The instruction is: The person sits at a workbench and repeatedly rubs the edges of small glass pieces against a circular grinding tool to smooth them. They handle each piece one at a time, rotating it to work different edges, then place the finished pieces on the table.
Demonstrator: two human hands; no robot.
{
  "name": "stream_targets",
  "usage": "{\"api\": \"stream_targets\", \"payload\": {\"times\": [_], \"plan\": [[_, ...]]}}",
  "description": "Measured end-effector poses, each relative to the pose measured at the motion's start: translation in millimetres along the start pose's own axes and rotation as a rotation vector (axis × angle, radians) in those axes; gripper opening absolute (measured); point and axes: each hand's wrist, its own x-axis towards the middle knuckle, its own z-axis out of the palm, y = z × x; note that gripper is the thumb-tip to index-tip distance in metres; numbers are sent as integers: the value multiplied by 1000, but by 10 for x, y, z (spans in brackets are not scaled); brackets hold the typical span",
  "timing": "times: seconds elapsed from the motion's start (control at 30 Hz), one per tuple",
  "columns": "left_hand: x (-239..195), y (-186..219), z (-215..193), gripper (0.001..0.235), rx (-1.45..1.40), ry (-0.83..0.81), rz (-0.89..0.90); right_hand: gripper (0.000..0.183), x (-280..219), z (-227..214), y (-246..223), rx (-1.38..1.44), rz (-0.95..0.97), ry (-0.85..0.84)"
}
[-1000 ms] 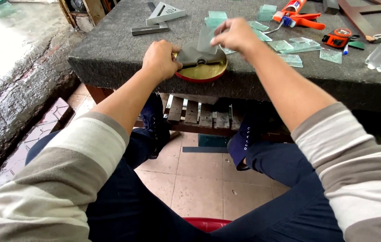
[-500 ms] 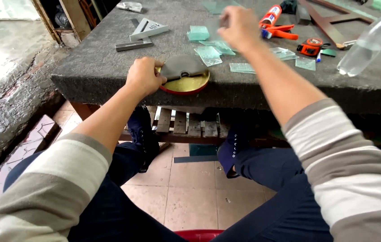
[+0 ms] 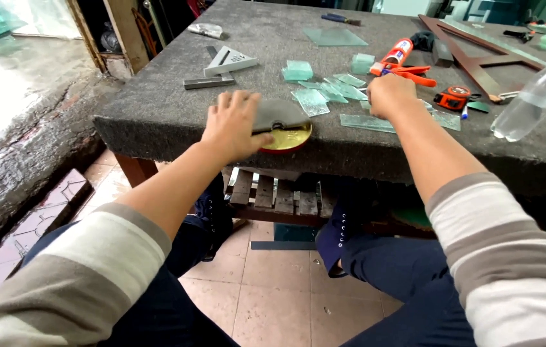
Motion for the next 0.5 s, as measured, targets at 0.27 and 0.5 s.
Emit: {"api": "stream_targets", "payload": {"times": [0.27,0.5], "plan": [[127,-37,90,111,178,56,562,36,36,-521,-349,173,-49,-62],[162,114,32,83,186,108,803,43,539,-505,-752,333,-107,-66]]}}
